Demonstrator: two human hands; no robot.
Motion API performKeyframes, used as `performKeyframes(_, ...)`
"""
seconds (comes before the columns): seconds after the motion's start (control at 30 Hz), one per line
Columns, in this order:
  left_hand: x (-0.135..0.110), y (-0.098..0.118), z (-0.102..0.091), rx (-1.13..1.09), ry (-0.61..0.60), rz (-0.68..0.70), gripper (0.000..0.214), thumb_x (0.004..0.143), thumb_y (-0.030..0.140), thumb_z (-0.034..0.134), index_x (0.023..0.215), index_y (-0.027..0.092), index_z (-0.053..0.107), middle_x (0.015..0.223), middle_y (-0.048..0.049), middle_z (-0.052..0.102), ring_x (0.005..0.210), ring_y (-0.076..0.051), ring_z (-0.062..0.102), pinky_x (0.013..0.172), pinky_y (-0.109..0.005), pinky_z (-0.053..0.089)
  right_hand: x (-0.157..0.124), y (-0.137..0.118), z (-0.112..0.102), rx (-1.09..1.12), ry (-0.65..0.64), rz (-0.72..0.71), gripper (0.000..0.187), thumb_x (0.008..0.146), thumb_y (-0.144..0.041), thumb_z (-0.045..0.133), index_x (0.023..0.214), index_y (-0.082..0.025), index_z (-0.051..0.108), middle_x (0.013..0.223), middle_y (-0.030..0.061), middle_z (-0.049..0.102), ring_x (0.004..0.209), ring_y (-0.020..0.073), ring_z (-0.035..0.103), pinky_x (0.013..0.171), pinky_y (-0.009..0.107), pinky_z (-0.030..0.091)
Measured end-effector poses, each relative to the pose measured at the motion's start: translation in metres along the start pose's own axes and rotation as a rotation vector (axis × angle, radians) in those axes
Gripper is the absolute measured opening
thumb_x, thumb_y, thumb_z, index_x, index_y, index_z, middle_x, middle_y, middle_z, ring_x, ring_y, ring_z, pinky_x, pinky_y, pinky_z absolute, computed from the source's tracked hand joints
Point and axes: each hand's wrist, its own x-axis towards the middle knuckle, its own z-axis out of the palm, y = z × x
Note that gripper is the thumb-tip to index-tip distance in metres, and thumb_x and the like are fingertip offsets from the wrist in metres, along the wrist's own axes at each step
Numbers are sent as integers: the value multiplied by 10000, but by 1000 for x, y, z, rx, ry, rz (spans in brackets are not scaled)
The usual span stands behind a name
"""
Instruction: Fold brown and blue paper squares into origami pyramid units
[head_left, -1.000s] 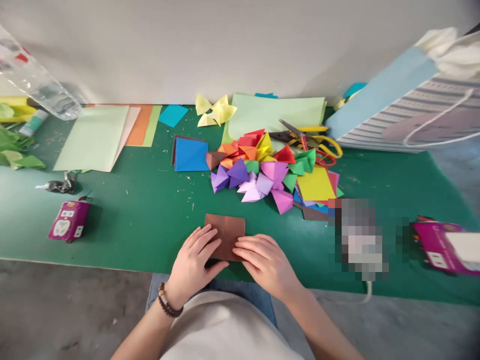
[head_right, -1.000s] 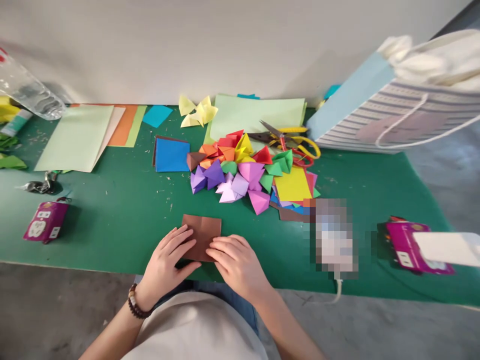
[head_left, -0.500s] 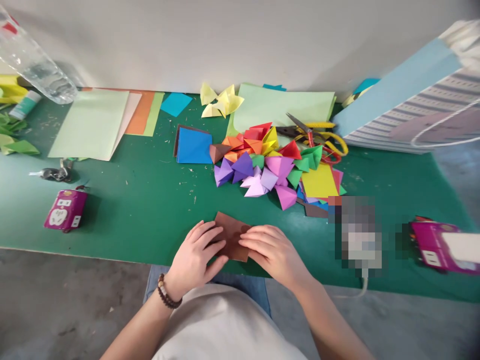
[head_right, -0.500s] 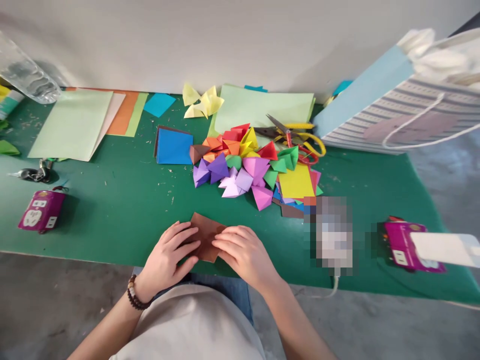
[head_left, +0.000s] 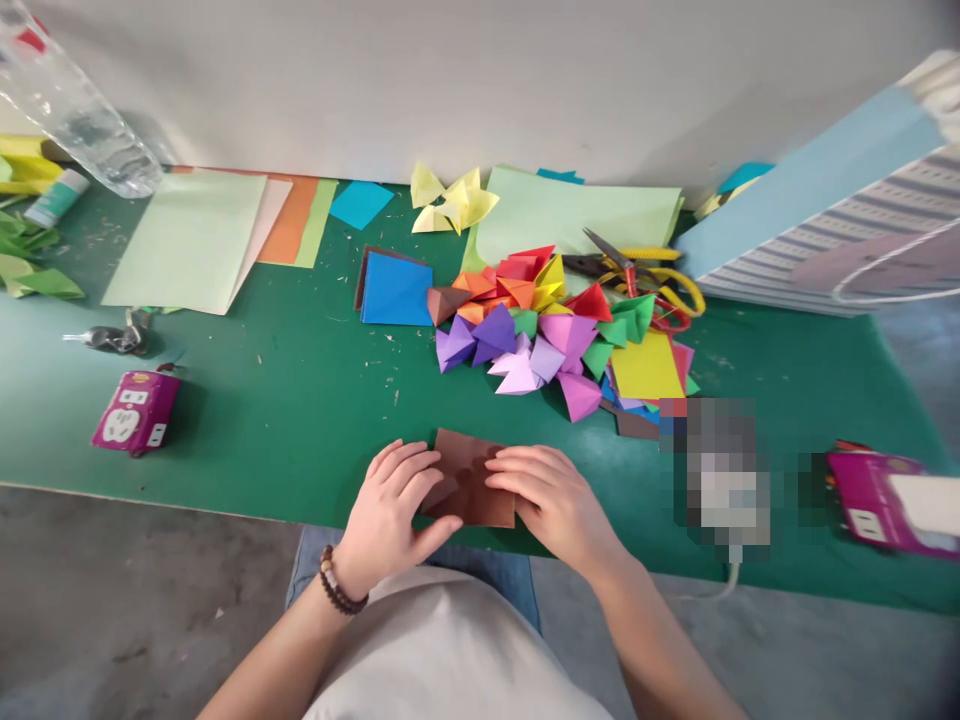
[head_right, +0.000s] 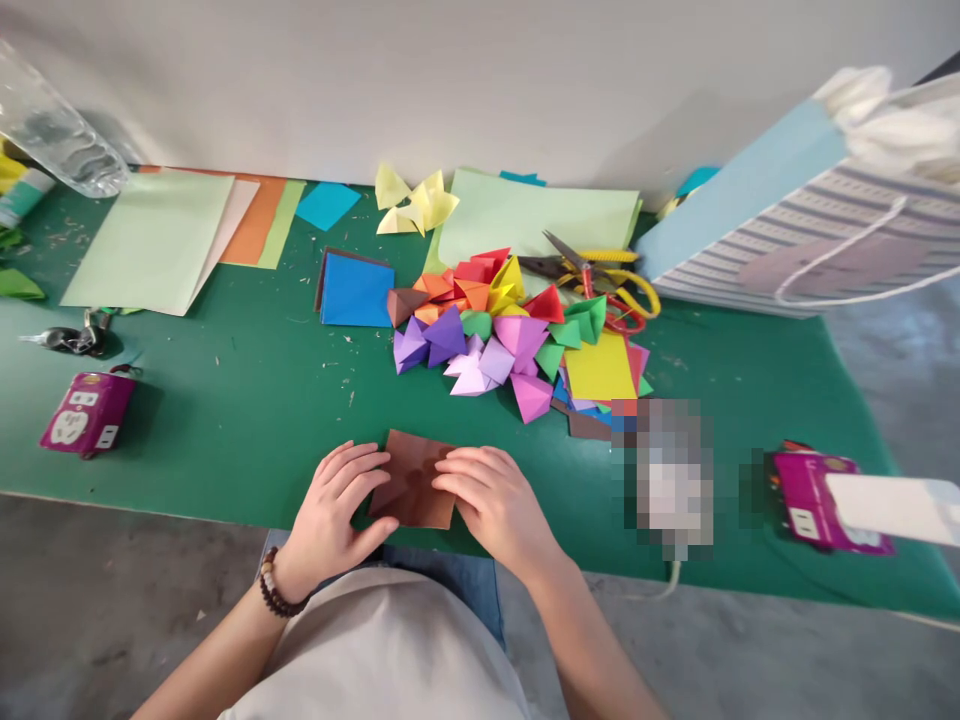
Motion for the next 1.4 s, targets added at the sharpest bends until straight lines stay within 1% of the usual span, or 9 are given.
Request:
performKeyframes(0.07, 1, -1, 1, 22, -44, 55, 466, 836, 538, 633, 1134, 180, 611, 1233, -125, 659, 1264, -309, 528, 1097, -547, 376, -4, 3, 1, -23, 36, -10, 310, 878, -37, 457, 996, -235, 663, 1068, 41, 732, 1075, 218, 649, 887, 432, 500)
performKeyframes(0.17, 1, -1, 5, 88, -86, 72, 434, 834, 499, 659, 1131, 183, 636, 1261, -111, 649, 1313, -323, 484, 1111, -572, 355, -7, 2, 2, -62, 80, -17, 246, 883, -53, 487, 922, -224, 659, 1120, 59, 716, 1135, 231, 627, 900, 430, 503)
performKeyframes(0.27, 1, -1, 7, 137, -27, 17, 407, 832, 490, 668, 1099, 184, 664, 1250, -117, 651, 1290, -322, 508, 1091, -555, 395, -11, -2, 2, -101, 94, -12, 256, 877, -59, 508, 935, -239, 680, 1166, 63, 695, 1178, 238, 600, 923, 430, 510)
performKeyframes(0.4, -1, 0, 8, 150, 46, 36, 465, 814, 537, 669, 1091, 163, 668, 1170, -137, 680, 1228, -323, 561, 1063, -541, 439, -21, -3, 1, -114, 53, -9, 221, 902, -122, 554, 1038, -247, 676, 1113, 48, 719, 1152, 234, 614, 915, 434, 514)
performKeyframes(0.7, -1, -1, 11, 144, -25, 44, 553, 780, 566, 688, 1144, 153, 642, 1218, -162, 630, 1247, -339, 539, 1048, -552, 464, -21, 1, 1, -150, 45, 36, 236, 919, -140, 529, 1041, -253, 695, 1135, 44, 719, 1173, 237, 603, 911, 440, 515)
performKeyframes(0.9, -2, 0, 10, 178, 3, 29, 414, 843, 476, 656, 1119, 167, 646, 1197, -146, 642, 1209, -313, 564, 1044, -532, 466, -15, -11, 7, -161, 79, 18, 212, 899, -169, 583, 1061, -254, 689, 1192, 60, 686, 1181, 256, 579, 948, 458, 498)
performKeyframes(1.13, 6, 4, 3, 214, -136, -53, 410, 895, 265, 519, 1289, 157, 550, 1452, -104, 490, 1428, -340, 306, 1160, -617, 247, -16, -2, 3, -155, 142, -10, 262, 895, -106, 569, 1064, -258, 699, 1052, 37, 732, 1050, 231, 613, 886, 426, 515)
performKeyframes(1.27, 6, 2, 7, 252, -52, -53, 358, 905, 124, 477, 1236, 192, 594, 1451, -89, 491, 1414, -313, 338, 1140, -593, 302, -13, -5, 0, -138, 49, -97, 243, 904, -126, 574, 1067, -248, 706, 1054, 39, 731, 1072, 226, 601, 866, 404, 527)
performKeyframes(1.4, -2, -2, 10, 171, 41, 84, 343, 889, 34, 460, 1100, 208, 666, 1204, -71, 666, 1196, -232, 560, 1013, -440, 492, -11, -8, 0, -127, -7, -128, 220, 924, -153, 568, 1078, -237, 700, 1075, 34, 729, 1059, 219, 598, 857, 389, 530)
